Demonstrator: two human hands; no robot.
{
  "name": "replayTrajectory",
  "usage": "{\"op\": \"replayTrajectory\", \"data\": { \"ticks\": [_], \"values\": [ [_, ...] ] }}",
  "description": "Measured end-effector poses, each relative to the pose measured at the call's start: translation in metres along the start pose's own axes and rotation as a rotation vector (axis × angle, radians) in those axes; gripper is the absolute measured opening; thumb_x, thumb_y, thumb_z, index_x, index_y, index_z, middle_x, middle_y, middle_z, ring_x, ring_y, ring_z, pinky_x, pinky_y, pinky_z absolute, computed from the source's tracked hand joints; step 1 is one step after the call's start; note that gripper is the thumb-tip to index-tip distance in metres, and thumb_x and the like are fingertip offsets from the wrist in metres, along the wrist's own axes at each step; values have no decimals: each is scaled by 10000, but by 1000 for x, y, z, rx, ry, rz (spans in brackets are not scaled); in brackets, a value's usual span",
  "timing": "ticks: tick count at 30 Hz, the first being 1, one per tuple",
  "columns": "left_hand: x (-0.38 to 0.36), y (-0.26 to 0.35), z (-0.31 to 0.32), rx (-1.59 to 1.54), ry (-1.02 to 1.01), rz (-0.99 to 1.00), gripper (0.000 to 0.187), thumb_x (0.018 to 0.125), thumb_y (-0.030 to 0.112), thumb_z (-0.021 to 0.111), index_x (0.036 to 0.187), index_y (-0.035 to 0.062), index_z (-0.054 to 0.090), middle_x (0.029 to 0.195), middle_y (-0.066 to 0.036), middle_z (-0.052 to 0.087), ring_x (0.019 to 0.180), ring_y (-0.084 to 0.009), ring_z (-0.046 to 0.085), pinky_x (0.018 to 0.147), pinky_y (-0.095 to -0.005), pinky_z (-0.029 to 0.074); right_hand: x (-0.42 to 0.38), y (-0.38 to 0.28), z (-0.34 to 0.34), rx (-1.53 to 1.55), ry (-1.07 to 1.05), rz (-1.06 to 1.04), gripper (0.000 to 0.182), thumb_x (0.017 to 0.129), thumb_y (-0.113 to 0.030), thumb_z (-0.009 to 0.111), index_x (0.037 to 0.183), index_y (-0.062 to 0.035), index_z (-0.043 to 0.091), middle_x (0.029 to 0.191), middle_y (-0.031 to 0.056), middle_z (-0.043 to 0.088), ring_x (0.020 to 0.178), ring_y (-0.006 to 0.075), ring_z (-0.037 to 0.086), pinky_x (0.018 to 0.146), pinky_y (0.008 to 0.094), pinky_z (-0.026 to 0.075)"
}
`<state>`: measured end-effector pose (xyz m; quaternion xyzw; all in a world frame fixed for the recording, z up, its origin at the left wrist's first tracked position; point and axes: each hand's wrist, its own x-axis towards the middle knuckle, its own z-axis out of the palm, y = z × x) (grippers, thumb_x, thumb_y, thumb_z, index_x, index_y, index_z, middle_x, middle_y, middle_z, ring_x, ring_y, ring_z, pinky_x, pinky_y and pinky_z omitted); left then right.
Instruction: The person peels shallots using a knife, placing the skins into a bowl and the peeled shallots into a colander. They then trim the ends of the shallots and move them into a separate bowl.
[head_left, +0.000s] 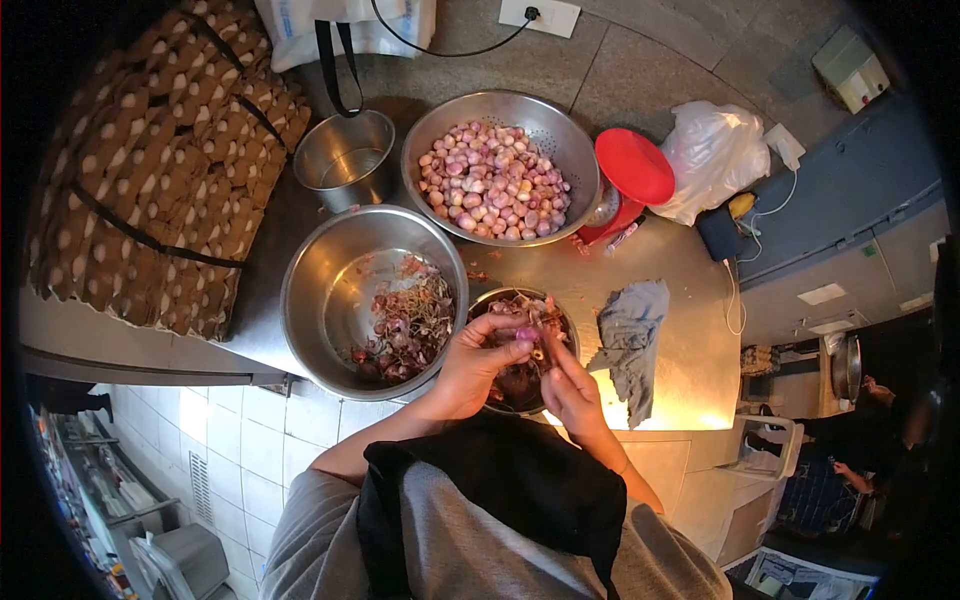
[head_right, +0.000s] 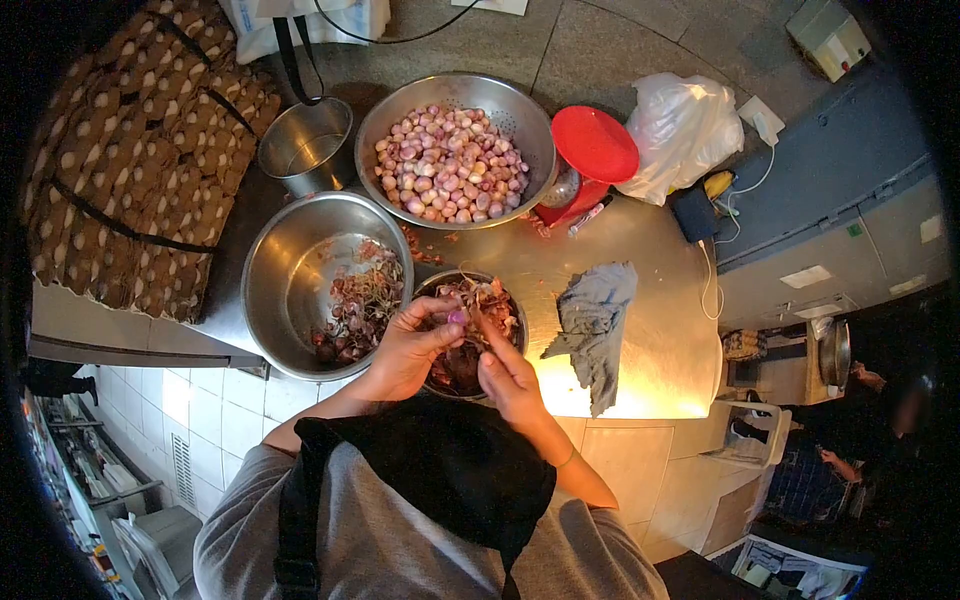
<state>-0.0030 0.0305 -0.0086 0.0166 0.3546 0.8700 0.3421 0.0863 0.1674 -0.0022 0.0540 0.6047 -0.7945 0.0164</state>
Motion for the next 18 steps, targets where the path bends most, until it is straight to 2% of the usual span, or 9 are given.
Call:
{"op": "replayTrajectory", "data": {
  "ticks": [2,4,6,8,10,12,14,17,18],
  "values": [
    [1,-3,-2,37,-26,58,237,723,-13,645,936,42,560,885,-36,593,824,-109,553,767,-249,450,-3,-3,4,-68,-8,45,457,903,-171,398,1321,-43,263,799,24,533,625,78,481,571,178,391],
    [0,-1,-1,77,-24,65,236,711,-18,655,921,41,565,888,-36,593,823,-107,553,766,-247,446,0,3,2,-296,19,-77,453,899,-166,402,1307,-15,275,1020,85,520,878,146,498,766,233,379],
    [0,1,-1,96,-19,56,231,706,-21,659,909,40,568,888,-36,593,824,-106,552,765,-246,443,2,1,2,-380,20,-133,448,898,-164,403,1296,5,285,1182,131,470,1081,195,436,912,272,308],
    [0,1,-1,96,-7,29,220,708,-23,657,901,37,570,885,-37,594,826,-106,550,765,-246,444,1,-6,5,-319,-5,-119,441,899,-166,399,1286,17,295,1285,163,384,1233,224,295,1007,296,180],
    [0,0,-4,106,-6,27,221,709,-21,656,905,33,570,887,-42,593,829,-109,551,762,-247,448,2,1,-3,-448,10,-118,433,901,-167,398,1287,6,304,1123,128,495,1065,195,443,902,272,314],
    [0,0,-3,103,-5,17,211,722,-18,643,912,37,569,891,-52,593,826,-120,561,750,-257,464,1,3,-7,-312,-2,-66,426,904,-171,396,1288,-7,312,927,74,527,856,144,496,749,235,377],
    [0,3,1,87,-4,-2,192,746,-15,617,920,48,564,896,-68,595,817,-140,579,728,-276,492,2,0,-7,90,-39,34,420,908,-179,391,1290,-21,319,697,1,479,605,70,455,548,185,368],
    [2,3,0,16,-11,-25,206,756,-8,607,947,48,556,918,-70,590,835,-147,578,739,-284,495,0,4,-2,118,39,9,420,912,-201,388,1293,-38,324,589,-57,285,483,27,240,433,176,198],
    [2,3,0,15,-13,-27,204,759,-10,602,949,48,556,919,-70,591,840,-148,577,742,-284,495,1,2,0,89,34,14,422,912,-203,390,1294,-38,321,590,-56,297,481,29,253,435,176,206]
  ]
}}
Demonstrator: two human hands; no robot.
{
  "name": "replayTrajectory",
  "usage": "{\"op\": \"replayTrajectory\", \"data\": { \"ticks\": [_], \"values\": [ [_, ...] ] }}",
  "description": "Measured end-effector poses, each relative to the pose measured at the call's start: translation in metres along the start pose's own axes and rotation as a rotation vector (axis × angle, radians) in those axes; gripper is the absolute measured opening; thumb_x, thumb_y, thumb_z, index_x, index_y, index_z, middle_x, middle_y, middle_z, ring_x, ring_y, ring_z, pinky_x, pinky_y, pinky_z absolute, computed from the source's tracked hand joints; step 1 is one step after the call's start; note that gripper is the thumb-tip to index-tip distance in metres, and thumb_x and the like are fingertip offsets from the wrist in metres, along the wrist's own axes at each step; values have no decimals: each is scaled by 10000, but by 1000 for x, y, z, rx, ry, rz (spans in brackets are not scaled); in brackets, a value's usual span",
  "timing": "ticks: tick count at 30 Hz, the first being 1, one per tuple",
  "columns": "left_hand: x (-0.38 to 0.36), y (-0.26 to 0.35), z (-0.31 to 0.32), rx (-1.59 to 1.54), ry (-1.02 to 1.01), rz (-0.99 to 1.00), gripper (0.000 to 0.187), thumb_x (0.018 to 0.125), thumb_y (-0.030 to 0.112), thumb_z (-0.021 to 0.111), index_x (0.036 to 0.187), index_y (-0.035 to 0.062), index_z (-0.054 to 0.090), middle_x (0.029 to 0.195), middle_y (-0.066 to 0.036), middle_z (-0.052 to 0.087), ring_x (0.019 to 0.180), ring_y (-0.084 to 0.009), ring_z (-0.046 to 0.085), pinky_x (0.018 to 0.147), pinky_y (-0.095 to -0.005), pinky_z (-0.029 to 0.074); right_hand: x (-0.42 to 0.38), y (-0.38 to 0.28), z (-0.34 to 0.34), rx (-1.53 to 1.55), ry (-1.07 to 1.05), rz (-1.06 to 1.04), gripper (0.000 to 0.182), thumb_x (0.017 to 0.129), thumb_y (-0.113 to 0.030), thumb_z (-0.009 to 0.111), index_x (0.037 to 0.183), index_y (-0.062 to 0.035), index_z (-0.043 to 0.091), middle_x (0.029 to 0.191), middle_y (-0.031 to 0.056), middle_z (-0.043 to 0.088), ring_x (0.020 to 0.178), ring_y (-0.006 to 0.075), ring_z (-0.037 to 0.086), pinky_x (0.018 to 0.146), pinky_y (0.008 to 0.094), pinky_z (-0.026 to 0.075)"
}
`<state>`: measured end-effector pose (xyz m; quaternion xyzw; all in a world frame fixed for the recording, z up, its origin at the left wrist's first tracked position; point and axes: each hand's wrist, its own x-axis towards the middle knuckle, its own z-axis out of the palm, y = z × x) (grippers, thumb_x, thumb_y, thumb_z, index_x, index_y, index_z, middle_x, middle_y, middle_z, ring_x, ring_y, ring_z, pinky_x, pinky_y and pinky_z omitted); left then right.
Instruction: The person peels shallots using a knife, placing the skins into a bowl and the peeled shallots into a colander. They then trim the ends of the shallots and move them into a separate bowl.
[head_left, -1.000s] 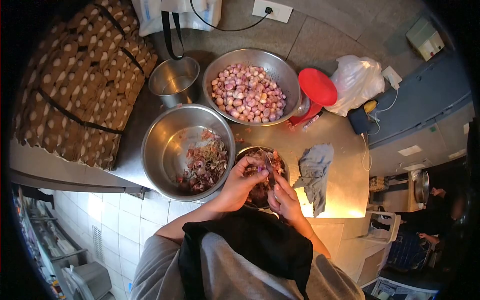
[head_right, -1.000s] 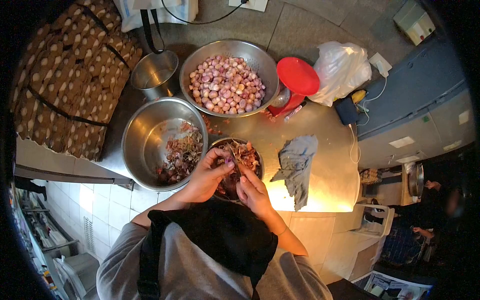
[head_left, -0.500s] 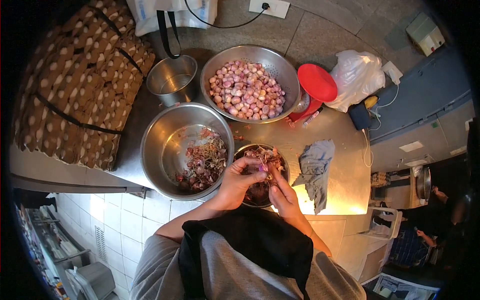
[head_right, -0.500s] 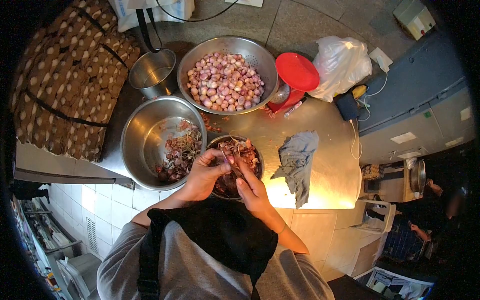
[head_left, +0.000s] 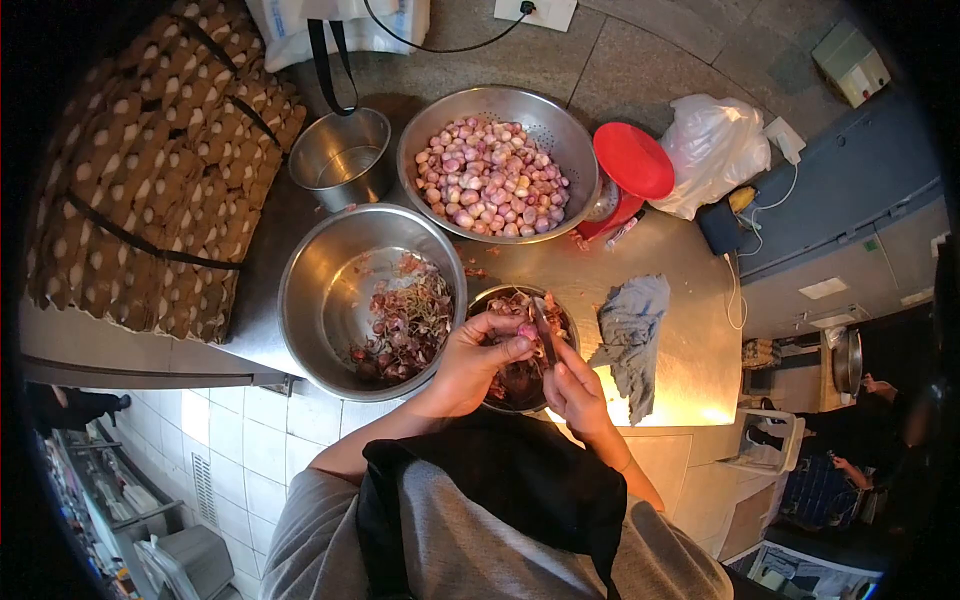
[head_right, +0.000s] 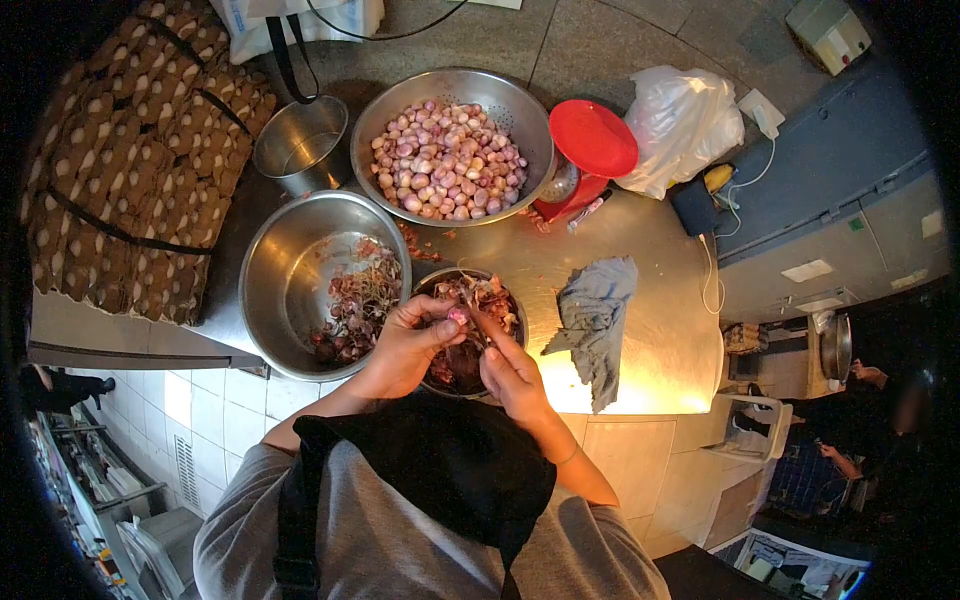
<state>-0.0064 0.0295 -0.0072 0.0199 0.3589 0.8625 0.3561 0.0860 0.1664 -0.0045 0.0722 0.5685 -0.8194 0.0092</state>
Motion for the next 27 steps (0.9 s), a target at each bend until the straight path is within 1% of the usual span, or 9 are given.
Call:
{"op": "replayTrajectory", "data": {
  "ticks": [5,8,11,14,17,18,21,24,27],
  "values": [
    [0,-2,-1,-23,-15,12,194,777,-6,580,963,49,558,926,-73,591,857,-155,578,751,-278,492,3,-1,-2,-84,-20,-19,432,909,-203,397,1297,-33,312,591,-57,327,472,35,286,437,178,222],
    [-1,2,2,-45,-17,-45,172,801,19,558,971,47,555,917,-65,590,852,-152,579,754,-267,490,3,6,-3,-45,19,-47,427,910,-198,393,1294,-28,314,578,-64,300,466,27,255,433,173,193],
    [0,2,3,-91,-14,-78,152,831,52,522,980,46,551,915,-58,588,848,-144,580,757,-257,488,2,1,-9,31,-4,-6,434,907,-201,395,1292,-18,315,668,-23,470,539,78,436,498,175,334],
    [3,1,-2,-240,-27,-161,144,849,61,492,980,48,551,917,-44,587,847,-136,581,757,-253,488,1,6,-10,-364,43,-132,442,896,-188,409,1290,-12,315,949,99,546,809,188,544,694,240,410],
    [3,-3,-5,-303,-9,-183,150,843,55,502,984,43,554,949,-64,593,853,-153,585,768,-259,487,2,-9,4,-780,31,-366,452,883,-179,425,1287,-8,316,1192,199,472,1070,268,499,864,288,378],
    [2,-3,-5,-302,-7,-184,143,843,53,500,974,46,558,946,-61,595,850,-151,585,763,-259,489,2,-11,5,-862,45,-383,446,867,-168,446,1274,-17,341,1152,229,488,990,298,554,793,295,427],
    [1,-3,-6,-290,-6,-182,122,843,49,499,940,53,571,934,-52,600,843,-144,586,746,-260,492,4,-10,7,-1003,96,-514,449,844,-160,477,1266,-49,371,942,216,583,753,320,608,634,306,471],
    [1,-2,-5,-255,6,-180,96,839,53,506,896,57,583,915,-46,606,838,-139,587,729,-260,493,1,-12,8,-1217,128,-455,448,825,-163,500,1254,-82,400,688,156,589,525,299,561,478,326,437],
    [0,0,-3,-220,58,-186,79,834,61,518,869,59,589,901,-42,609,826,-134,588,716,-255,493,2,-13,9,-1324,157,-521,451,816,-176,517,1248,-100,414,564,118,541,450,277,518,436,328,408]
  ]
}}
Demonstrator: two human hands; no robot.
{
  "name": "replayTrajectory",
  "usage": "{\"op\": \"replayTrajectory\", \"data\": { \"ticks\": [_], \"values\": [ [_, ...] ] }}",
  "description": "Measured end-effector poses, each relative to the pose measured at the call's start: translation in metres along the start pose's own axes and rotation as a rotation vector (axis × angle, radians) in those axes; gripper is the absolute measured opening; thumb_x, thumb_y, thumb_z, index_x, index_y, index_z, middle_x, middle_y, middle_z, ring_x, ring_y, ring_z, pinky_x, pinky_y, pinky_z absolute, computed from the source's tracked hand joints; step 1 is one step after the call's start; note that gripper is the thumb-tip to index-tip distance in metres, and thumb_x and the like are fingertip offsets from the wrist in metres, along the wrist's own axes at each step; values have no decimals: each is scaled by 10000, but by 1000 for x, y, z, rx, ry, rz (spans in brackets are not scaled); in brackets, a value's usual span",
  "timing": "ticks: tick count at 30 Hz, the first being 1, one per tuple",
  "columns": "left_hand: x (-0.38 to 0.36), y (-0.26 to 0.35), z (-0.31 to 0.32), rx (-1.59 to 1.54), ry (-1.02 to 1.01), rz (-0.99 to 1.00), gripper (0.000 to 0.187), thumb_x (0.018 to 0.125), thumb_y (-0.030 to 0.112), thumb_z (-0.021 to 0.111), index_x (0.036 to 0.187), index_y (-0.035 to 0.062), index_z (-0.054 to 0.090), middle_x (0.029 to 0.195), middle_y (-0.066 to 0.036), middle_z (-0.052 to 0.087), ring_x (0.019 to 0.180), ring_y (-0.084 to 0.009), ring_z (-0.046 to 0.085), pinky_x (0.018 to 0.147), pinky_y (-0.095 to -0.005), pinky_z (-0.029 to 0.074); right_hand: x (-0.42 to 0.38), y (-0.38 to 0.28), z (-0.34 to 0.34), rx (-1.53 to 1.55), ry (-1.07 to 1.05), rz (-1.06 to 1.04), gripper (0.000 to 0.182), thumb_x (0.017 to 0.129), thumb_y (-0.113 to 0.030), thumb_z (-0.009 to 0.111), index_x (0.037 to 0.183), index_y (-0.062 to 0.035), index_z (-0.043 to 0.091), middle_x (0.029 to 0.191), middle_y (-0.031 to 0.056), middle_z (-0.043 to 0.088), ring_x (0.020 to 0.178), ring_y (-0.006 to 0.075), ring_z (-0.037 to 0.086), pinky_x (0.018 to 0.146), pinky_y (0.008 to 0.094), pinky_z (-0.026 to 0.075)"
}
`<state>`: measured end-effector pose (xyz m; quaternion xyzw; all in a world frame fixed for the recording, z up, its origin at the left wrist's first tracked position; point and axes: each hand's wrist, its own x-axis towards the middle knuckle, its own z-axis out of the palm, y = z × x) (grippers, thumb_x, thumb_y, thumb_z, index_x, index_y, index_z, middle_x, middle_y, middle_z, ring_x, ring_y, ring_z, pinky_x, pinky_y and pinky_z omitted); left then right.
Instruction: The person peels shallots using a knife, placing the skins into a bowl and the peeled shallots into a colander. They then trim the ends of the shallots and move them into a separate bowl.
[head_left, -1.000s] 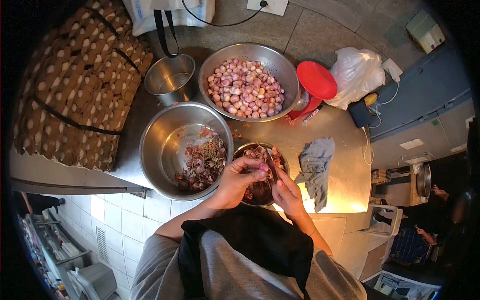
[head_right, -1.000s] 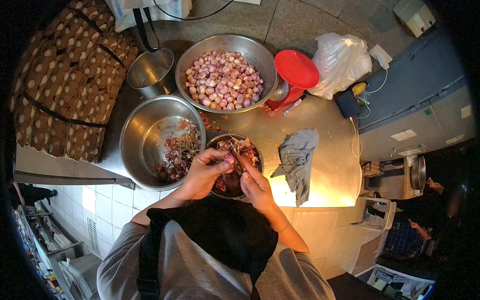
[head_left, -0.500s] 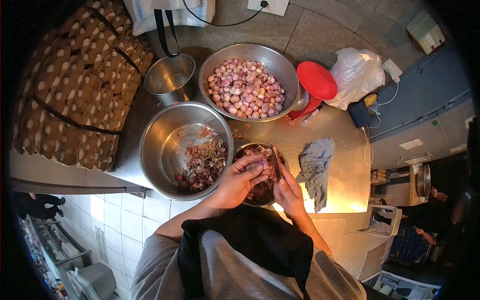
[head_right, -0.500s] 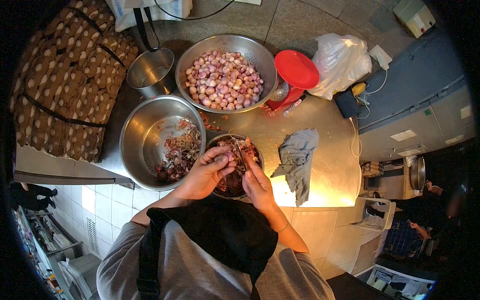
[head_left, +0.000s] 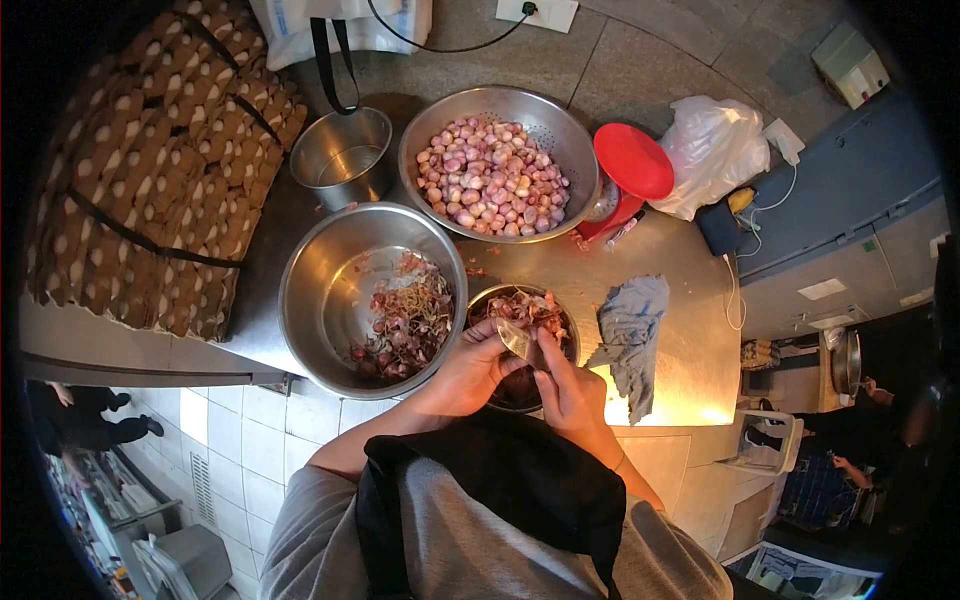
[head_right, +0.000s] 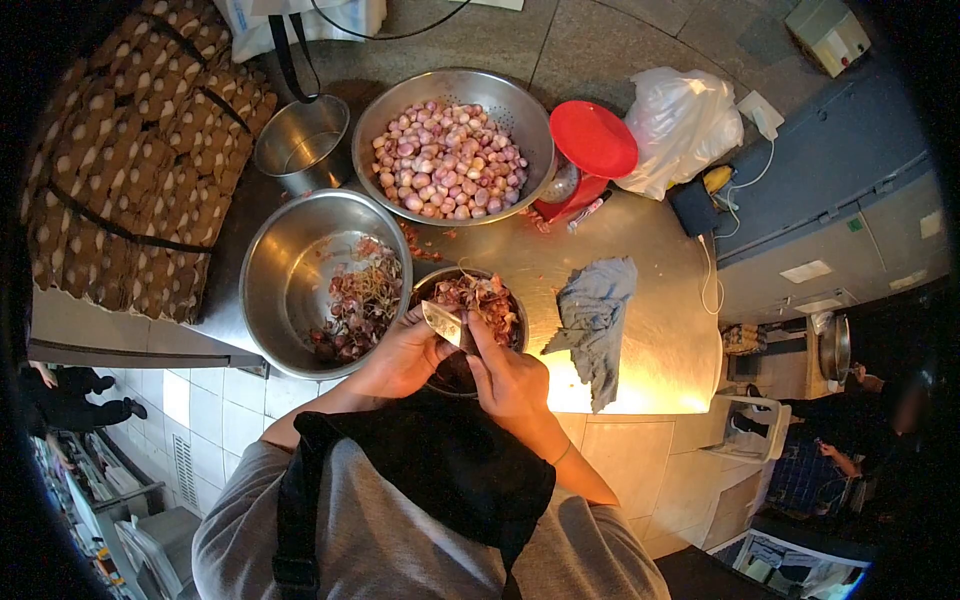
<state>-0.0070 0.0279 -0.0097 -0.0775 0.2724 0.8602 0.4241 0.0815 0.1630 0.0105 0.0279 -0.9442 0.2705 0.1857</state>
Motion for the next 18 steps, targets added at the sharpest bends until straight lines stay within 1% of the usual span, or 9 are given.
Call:
{"op": "replayTrajectory", "data": {
  "ticks": [3,6,8,10,12,14,15,17,18],
  "values": [
    [-1,0,-1,29,13,4,79,830,61,524,872,57,591,899,-43,610,805,-131,589,706,-251,492,0,1,0,25,-3,3,435,813,-178,527,1228,-93,428,601,131,554,475,280,531,451,327,416],
    [0,2,0,69,-16,5,84,822,53,531,877,47,593,889,-53,613,785,-129,588,702,-249,492,1,-4,-3,214,-17,130,386,820,-175,525,1188,-83,452,659,166,557,517,264,555,474,320,423],
    [1,2,-4,102,-39,-6,85,813,45,541,877,39,596,877,-60,615,778,-129,586,699,-247,492,-4,10,15,372,89,70,368,841,-171,501,1190,-79,432,652,139,545,494,212,526,461,285,401],
    [1,2,-1,112,-14,-25,88,801,39,555,877,31,598,864,-68,617,778,-133,588,696,-245,492,-7,15,21,666,92,158,360,862,-171,473,1202,-78,403,643,94,515,475,156,475,448,246,367],
    [0,4,3,123,-6,-56,93,789,35,570,876,25,601,853,-72,618,783,-137,590,696,-246,494,-11,15,20,1092,-14,401,363,883,-174,440,1227,-82,366,631,32,469,459,96,403,434,203,321],
    [-4,7,8,134,-15,-99,102,777,34,586,876,24,604,845,-72,620,794,-142,593,699,-249,496,-8,19,13,1277,-42,509,383,895,-177,419,1254,-82,327,638,-12,414,468,65,340,432,180,279],
    [-3,7,6,118,-57,-124,106,782,35,578,885,22,600,852,-75,618,800,-148,594,707,-255,497,-6,21,9,1369,-56,563,394,900,-178,409,1268,-82,307,642,-33,387,472,49,308,431,168,258],
    [-3,6,0,86,-142,-176,115,793,37,563,902,19,594,868,-82,614,814,-159,596,723,-267,500,-1,20,2,1304,-69,569,422,902,-187,404,1292,-81,281,647,-34,386,478,45,315,429,171,260],
    [-3,7,2,66,-149,-193,129,804,38,547,926,19,583,890,-84,607,828,-162,594,736,-270,498,1,19,-1,1271,-75,572,437,903,-192,402,1304,-81,268,650,-34,386,481,42,319,429,173,260]
  ]
}}
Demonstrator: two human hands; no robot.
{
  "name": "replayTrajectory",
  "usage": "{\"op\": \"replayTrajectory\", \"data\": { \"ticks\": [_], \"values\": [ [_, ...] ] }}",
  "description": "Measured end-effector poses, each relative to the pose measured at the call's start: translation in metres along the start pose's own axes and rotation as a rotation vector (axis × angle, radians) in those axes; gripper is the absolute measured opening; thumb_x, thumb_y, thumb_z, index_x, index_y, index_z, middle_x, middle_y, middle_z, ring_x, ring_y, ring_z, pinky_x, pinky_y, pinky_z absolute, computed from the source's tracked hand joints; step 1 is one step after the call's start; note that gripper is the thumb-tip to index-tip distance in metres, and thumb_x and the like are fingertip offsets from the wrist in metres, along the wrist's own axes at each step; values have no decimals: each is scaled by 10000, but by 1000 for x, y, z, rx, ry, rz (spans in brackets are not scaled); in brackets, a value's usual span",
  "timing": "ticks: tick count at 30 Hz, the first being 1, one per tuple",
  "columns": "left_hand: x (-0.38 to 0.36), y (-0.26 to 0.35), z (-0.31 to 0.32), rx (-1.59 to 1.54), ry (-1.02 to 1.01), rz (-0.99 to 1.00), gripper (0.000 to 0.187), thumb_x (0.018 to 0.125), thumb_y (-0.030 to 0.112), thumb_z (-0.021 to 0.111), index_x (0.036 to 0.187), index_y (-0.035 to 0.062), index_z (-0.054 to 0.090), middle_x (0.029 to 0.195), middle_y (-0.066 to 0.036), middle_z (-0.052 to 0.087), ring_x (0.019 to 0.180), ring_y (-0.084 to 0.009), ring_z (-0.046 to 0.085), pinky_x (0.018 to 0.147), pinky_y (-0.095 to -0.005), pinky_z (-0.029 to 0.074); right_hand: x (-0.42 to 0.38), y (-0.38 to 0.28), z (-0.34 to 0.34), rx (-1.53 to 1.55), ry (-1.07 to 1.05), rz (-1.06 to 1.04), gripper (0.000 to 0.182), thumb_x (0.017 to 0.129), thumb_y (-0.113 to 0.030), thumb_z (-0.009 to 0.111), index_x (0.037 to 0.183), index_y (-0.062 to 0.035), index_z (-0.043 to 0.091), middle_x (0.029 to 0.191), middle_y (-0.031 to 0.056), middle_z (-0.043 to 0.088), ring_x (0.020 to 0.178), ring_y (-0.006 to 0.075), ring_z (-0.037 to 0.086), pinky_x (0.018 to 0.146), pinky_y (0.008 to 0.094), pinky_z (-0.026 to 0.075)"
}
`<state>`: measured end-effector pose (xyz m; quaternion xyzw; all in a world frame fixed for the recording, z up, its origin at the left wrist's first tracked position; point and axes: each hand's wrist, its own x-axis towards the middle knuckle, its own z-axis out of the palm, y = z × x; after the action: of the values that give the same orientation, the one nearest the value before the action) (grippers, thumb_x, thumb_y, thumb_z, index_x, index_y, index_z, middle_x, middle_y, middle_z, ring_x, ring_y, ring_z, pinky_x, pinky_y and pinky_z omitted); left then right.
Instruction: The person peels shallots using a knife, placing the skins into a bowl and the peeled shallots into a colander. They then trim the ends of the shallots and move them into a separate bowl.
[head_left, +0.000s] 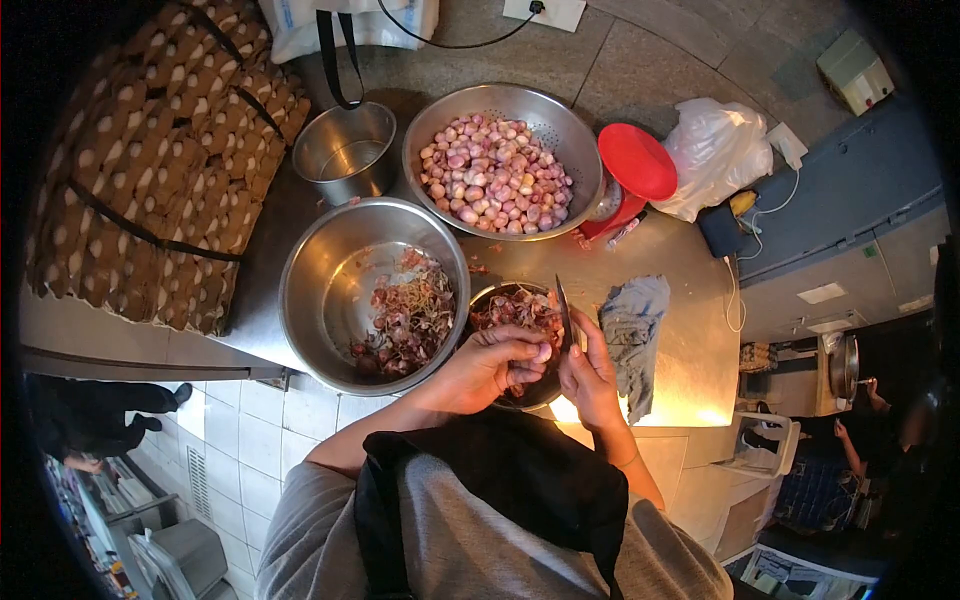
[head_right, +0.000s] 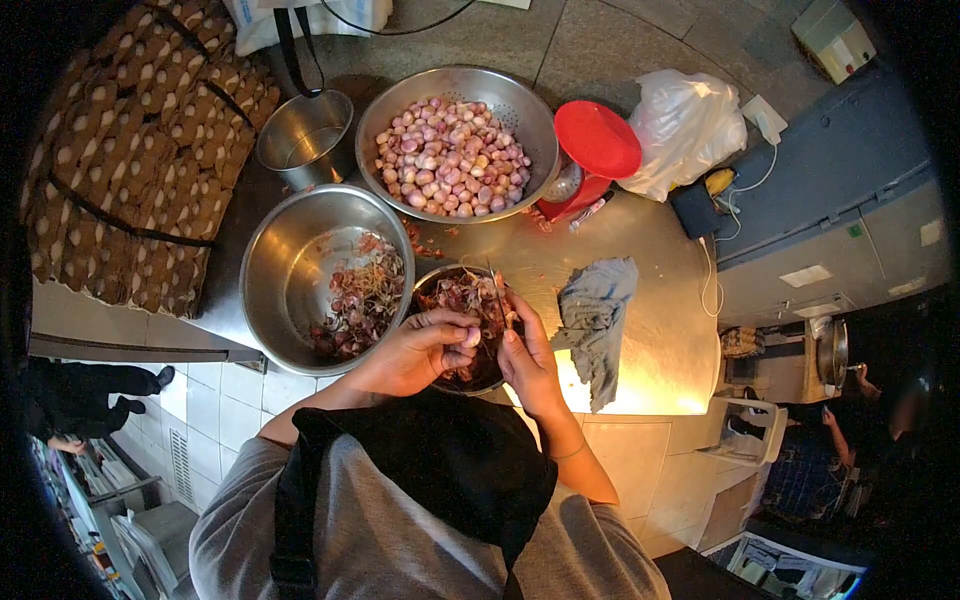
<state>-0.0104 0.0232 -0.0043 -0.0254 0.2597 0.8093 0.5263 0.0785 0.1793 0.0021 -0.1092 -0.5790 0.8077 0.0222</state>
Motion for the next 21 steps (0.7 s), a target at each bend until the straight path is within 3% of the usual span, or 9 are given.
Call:
{"op": "replayTrajectory", "data": {
  "ticks": [4,10,13,16,18,21],
  "values": [
    [0,5,4,-64,-35,-4,180,843,40,485,1015,19,534,968,-83,575,880,-171,579,780,-275,486,-3,-5,4,-56,6,-16,424,900,-148,385,1308,-75,295,549,-43,324,441,46,272,416,176,215],
    [5,1,-3,-86,-53,65,188,860,51,464,1039,25,514,975,-62,559,911,-161,564,800,-268,475,-8,2,5,6,-74,33,439,901,-170,403,1304,-33,295,556,-47,328,461,44,289,429,177,226],
    [6,1,-2,-77,-19,70,196,854,41,471,1045,30,512,961,-56,565,880,-149,570,783,-259,485,-9,4,4,-44,-133,-10,451,906,-205,409,1311,-43,293,645,-57,389,506,28,304,456,171,268],
    [6,-2,-3,1,37,116,212,841,31,491,1052,33,513,952,-51,572,866,-138,573,774,-253,491,-10,2,8,-276,-104,2,440,906,-203,410,1298,-29,311,827,-8,513,608,40,406,548,156,334],
    [5,-3,-2,57,60,134,216,833,29,508,1049,31,518,962,-53,572,879,-136,568,782,-253,483,-5,11,4,-443,-57,-154,439,905,-202,413,1294,-25,316,977,22,510,719,54,438,634,152,347],
    [4,0,2,91,60,131,221,824,25,526,1045,25,518,987,-61,567,907,-139,560,798,-255,467,-5,8,2,-273,-18,-54,435,900,-196,422,1288,-23,327,1102,48,490,851,68,446,731,157,346]
  ]
}}
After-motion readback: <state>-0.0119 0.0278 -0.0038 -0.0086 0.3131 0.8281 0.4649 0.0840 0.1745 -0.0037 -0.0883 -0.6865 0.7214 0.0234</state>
